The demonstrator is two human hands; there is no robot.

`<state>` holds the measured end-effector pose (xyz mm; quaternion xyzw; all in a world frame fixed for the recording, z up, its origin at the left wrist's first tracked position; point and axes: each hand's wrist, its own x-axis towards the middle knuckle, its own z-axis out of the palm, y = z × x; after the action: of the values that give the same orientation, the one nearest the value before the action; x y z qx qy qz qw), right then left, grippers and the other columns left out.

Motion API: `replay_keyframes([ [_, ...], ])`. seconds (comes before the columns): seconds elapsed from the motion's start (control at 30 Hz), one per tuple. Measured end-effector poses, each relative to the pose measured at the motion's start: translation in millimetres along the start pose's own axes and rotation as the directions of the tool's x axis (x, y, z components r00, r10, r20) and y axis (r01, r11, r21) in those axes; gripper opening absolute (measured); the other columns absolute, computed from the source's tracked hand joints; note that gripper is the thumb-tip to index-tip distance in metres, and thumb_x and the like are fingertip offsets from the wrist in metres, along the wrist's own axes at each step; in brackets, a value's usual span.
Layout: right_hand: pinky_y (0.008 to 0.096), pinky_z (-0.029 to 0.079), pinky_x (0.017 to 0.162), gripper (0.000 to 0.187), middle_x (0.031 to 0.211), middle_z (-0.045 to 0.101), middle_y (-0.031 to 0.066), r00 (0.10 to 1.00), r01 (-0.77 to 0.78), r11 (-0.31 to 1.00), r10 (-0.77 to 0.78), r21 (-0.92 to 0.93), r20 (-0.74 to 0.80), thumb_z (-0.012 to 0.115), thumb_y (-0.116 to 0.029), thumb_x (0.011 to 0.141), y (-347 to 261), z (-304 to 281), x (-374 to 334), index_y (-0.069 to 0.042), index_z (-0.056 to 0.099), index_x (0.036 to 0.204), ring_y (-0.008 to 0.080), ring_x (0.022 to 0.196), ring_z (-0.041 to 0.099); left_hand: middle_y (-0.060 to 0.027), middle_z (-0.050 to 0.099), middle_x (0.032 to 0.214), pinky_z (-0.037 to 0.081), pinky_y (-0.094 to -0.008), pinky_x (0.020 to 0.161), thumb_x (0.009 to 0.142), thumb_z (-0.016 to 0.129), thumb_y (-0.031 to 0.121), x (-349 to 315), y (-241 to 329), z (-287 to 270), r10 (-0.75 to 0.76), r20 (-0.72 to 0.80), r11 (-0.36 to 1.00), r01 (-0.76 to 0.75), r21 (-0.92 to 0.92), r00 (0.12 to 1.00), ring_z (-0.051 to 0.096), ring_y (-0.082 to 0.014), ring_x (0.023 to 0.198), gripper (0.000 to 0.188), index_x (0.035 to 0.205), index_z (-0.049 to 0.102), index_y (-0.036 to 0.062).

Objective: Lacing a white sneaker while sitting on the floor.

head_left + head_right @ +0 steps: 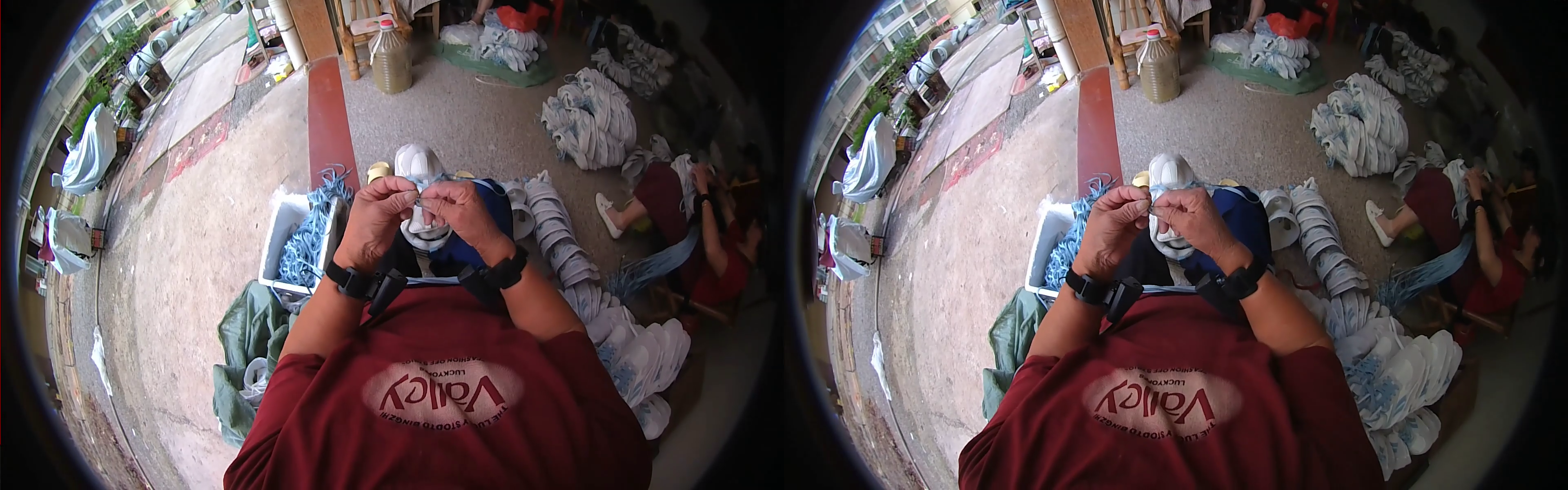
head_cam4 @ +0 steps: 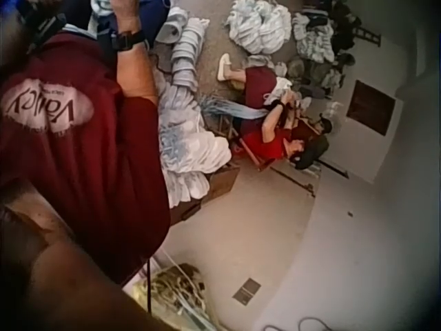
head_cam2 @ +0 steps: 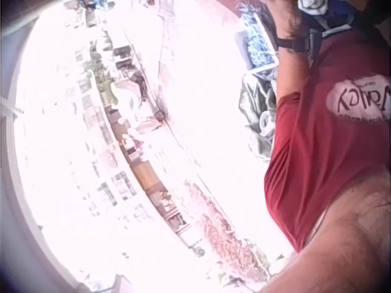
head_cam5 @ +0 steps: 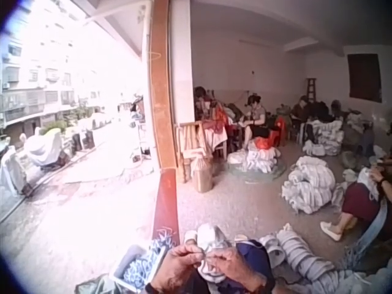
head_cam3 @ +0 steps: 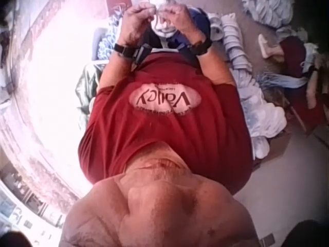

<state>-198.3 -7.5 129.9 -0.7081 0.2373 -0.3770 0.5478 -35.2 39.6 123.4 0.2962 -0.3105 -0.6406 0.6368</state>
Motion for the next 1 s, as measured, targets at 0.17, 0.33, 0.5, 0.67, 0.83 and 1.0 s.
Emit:
replay_keyframes([
  [0.17, 0.0238, 0.038, 0.051, 0.014, 0.059, 0.053, -0.0006, 0.995, 0.071, 0.986, -0.059, -0.151, 0.081, 0.057, -0.010, 0.085, 4, -2, -4, 0.001, 0.060, 0.075, 0.0060, 0.055, 0.046, -0.0023, 0.061, 0.076, 0.045, -0.0211, 0.061, 0.080, 0.063, 0.000, 1, -2, -3, -0.002, 0.053, 1.000, 0.001, 0.012, 0.999, 0.054, -0.0098, 0.065, 0.007, 0.086, 0.062, 0.0037],
  [0.33, 0.0247, 0.036, 0.051, 0.015, 0.058, 0.047, -0.0024, 0.994, 0.105, 0.947, -0.099, -0.305, 0.035, 0.057, -0.009, 0.084, 14, -11, 5, 0.000, 0.057, 0.073, 0.0059, 0.055, 0.042, -0.0030, 0.063, 0.077, 0.047, -0.0229, 0.063, 0.082, 0.063, 0.005, 18, -26, -30, 0.147, 0.053, 0.938, -0.156, 0.308, 0.988, 0.057, -0.0108, 0.067, 0.009, 0.091, 0.063, 0.0022],
  [0.5, 0.0278, 0.037, 0.050, 0.016, 0.059, 0.047, 0.0004, 0.910, 0.296, 0.863, -0.385, -0.409, -0.153, 0.057, -0.009, 0.082, -30, -40, 59, 0.001, 0.053, 0.071, 0.0096, 0.055, 0.044, -0.0074, 0.048, 0.129, 0.034, -0.0427, 0.098, 0.078, 0.062, 0.030, 29, -74, -47, -0.064, 0.511, -0.282, -0.506, 0.815, 0.857, 0.040, -0.0293, 0.123, 0.048, 0.121, 0.052, 0.0116],
  [0.67, 0.0279, 0.036, 0.048, 0.022, 0.056, 0.047, 0.0033, 0.813, 0.540, 0.801, -0.576, -0.259, -0.084, 0.054, -0.015, 0.084, -139, -39, -20, -0.002, 0.051, 0.067, 0.0120, 0.053, 0.046, -0.0063, 0.048, 0.130, 0.035, -0.0418, 0.097, 0.077, 0.062, 0.028, 26, -83, -52, 0.017, 0.496, -0.273, -0.473, 0.838, 0.868, 0.041, -0.0282, 0.123, 0.044, 0.118, 0.055, 0.0126],
  [0.83, 0.0242, 0.038, 0.049, 0.022, 0.063, 0.051, 0.0039, 0.778, 0.627, 0.779, -0.624, -0.022, 0.073, 0.052, -0.018, 0.088, -188, -76, -5, 0.000, 0.054, 0.076, 0.0105, 0.057, 0.049, -0.0102, 0.053, 0.123, 0.038, -0.0372, 0.095, 0.078, 0.066, 0.016, 44, -79, -82, 0.141, 0.344, 0.286, -0.371, 0.883, 0.928, 0.048, -0.0254, 0.117, 0.040, 0.115, 0.054, 0.0062],
  [1.0, 0.0205, 0.041, 0.050, 0.024, 0.070, 0.056, 0.0046, 0.678, 0.654, 0.726, -0.688, 0.214, 0.261, 0.049, -0.021, 0.091, -247, -17, 67, 0.001, 0.057, 0.085, 0.0090, 0.061, 0.052, -0.0142, 0.053, 0.118, 0.037, -0.0310, 0.096, 0.080, 0.067, 0.009, 48, -46, -37, 0.478, 0.291, 0.452, -0.516, 0.728, 0.829, 0.049, -0.0227, 0.114, 0.044, 0.118, 0.049, -0.0008],
])
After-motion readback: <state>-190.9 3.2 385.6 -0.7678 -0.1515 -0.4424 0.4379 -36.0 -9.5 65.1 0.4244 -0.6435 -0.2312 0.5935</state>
